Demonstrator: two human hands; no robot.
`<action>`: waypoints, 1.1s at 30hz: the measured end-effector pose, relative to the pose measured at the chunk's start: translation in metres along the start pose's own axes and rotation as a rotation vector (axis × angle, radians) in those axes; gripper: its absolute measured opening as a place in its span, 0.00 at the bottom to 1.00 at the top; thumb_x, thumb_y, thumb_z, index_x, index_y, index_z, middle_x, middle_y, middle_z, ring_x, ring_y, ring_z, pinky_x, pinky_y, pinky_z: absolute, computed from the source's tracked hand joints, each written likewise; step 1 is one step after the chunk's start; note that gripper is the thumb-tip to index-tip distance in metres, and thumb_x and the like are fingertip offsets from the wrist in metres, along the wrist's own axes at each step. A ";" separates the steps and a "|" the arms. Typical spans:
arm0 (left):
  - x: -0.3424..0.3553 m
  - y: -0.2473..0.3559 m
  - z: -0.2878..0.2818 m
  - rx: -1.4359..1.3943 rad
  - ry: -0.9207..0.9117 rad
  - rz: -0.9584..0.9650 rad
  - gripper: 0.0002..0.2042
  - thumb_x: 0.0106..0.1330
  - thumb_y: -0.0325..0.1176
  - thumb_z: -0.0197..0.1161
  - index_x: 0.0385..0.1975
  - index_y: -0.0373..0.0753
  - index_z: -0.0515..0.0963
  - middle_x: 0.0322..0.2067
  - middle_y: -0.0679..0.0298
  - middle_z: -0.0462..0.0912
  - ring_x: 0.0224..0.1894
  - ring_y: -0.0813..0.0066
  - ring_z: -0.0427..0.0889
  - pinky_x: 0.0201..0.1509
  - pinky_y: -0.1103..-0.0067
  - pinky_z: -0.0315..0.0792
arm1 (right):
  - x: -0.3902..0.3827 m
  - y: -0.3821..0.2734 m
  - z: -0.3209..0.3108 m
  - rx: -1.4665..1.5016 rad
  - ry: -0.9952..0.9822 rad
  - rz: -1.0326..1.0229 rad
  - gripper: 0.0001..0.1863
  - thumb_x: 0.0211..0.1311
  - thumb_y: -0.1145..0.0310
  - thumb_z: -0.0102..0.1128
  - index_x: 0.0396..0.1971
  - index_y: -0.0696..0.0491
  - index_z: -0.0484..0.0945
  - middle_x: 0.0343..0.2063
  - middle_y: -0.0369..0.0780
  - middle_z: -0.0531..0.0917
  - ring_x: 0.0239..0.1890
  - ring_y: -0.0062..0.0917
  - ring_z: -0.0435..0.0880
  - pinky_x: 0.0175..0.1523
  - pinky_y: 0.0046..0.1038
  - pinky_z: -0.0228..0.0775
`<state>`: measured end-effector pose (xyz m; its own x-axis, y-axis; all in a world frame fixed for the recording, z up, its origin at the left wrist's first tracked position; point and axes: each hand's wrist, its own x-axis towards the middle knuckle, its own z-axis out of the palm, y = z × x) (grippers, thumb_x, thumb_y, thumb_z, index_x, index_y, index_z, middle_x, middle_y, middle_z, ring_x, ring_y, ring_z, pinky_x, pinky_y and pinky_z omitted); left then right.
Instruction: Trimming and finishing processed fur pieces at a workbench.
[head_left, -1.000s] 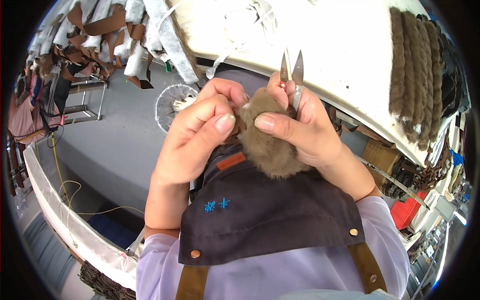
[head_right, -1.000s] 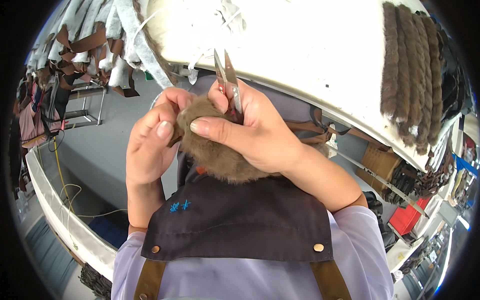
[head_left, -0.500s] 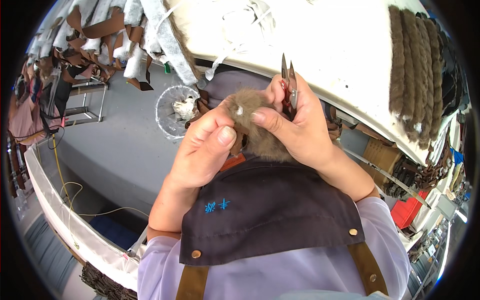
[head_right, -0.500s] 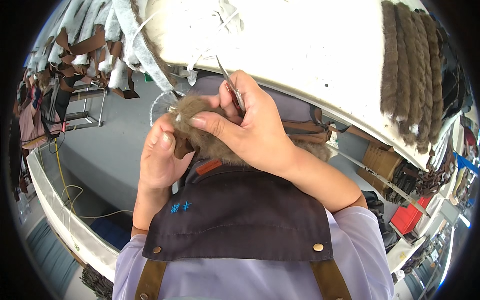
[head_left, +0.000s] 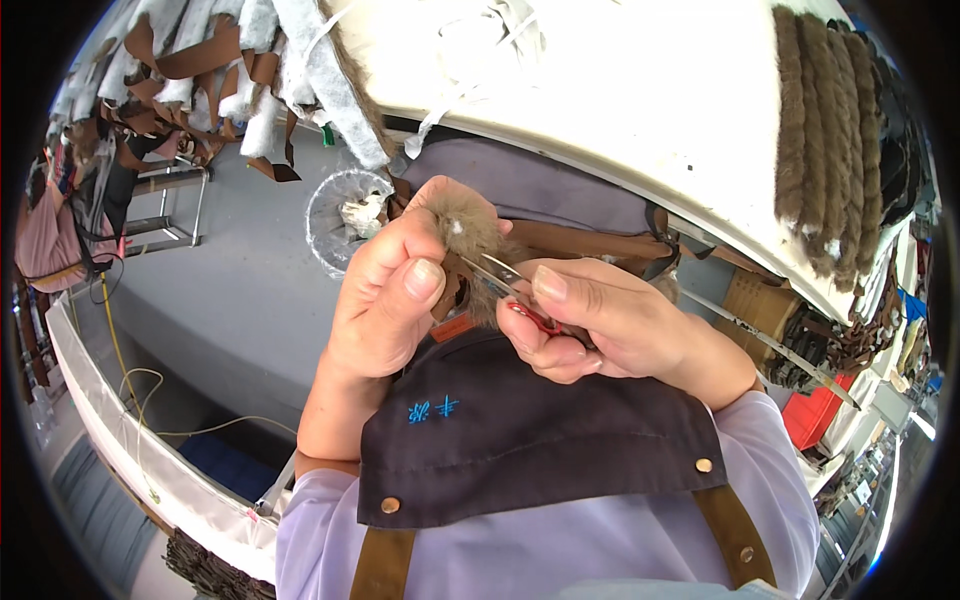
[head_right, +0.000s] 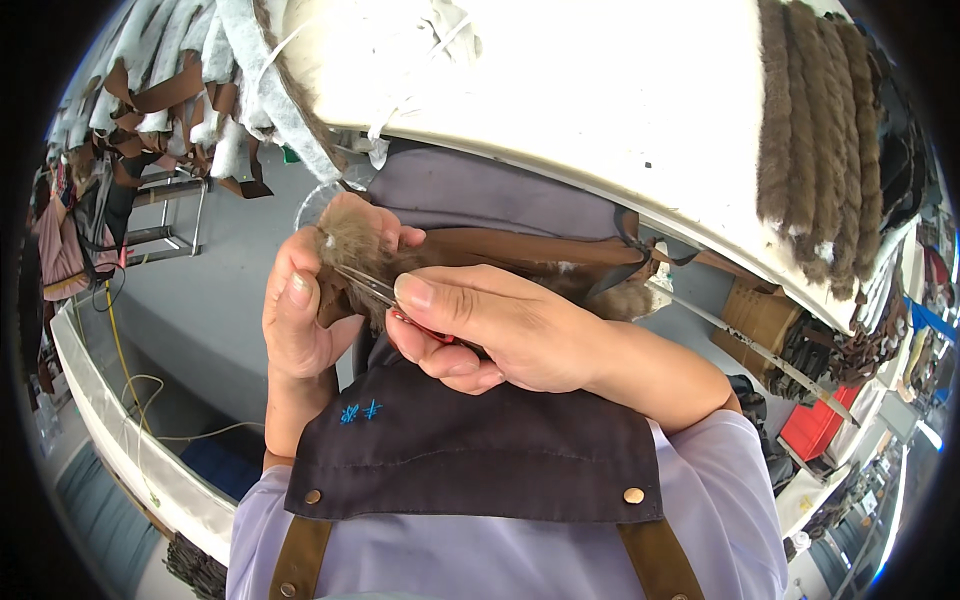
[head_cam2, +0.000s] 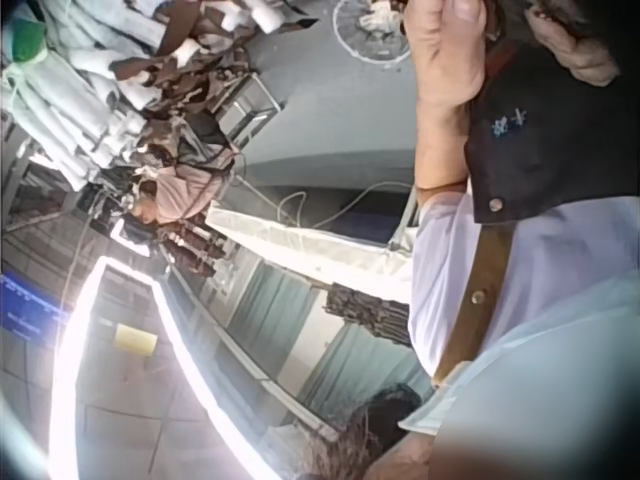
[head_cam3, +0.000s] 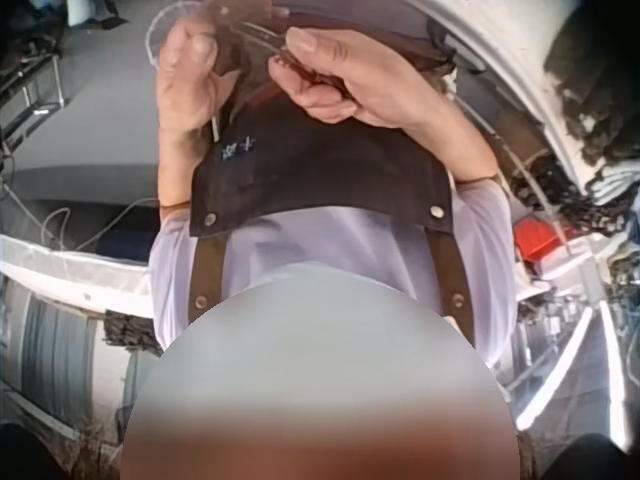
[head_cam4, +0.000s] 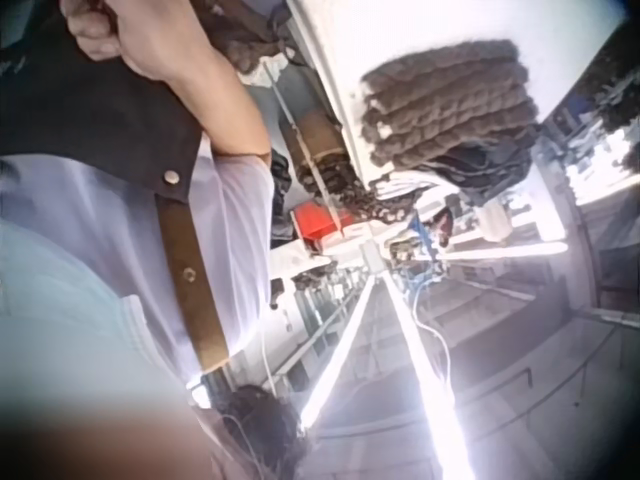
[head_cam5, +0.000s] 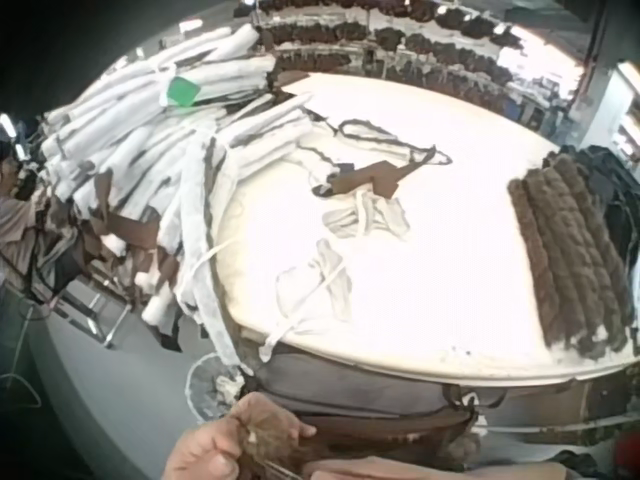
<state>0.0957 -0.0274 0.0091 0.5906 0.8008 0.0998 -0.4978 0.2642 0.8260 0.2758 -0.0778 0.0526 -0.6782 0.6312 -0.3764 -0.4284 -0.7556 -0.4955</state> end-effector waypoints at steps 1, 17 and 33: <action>0.000 0.000 -0.001 0.015 -0.006 0.007 0.13 0.63 0.40 0.51 0.23 0.39 0.64 0.37 0.55 0.67 0.42 0.67 0.66 0.57 0.65 0.59 | 0.000 0.001 0.000 -0.002 -0.002 -0.005 0.23 0.68 0.50 0.36 0.25 0.55 0.66 0.16 0.30 0.60 0.16 0.12 0.55 0.20 0.15 0.48; -0.009 -0.001 0.011 -0.007 0.083 -0.077 0.12 0.67 0.38 0.47 0.23 0.40 0.62 0.30 0.65 0.63 0.33 0.79 0.61 0.38 0.81 0.60 | 0.009 0.013 -0.001 -0.163 0.112 -0.145 0.18 0.67 0.55 0.41 0.26 0.54 0.65 0.20 0.30 0.61 0.20 0.12 0.54 0.22 0.16 0.47; -0.013 0.002 0.007 0.013 0.156 -0.148 0.12 0.66 0.36 0.50 0.22 0.37 0.65 0.44 0.56 0.66 0.40 0.78 0.65 0.45 0.81 0.61 | 0.021 0.015 -0.022 -0.256 0.271 -0.629 0.16 0.62 0.56 0.52 0.29 0.53 0.63 0.22 0.29 0.63 0.21 0.10 0.55 0.24 0.15 0.49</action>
<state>0.0919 -0.0408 0.0136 0.5507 0.8275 -0.1090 -0.4041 0.3786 0.8327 0.2683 -0.0717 0.0204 -0.1642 0.9785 -0.1246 -0.5123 -0.1925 -0.8370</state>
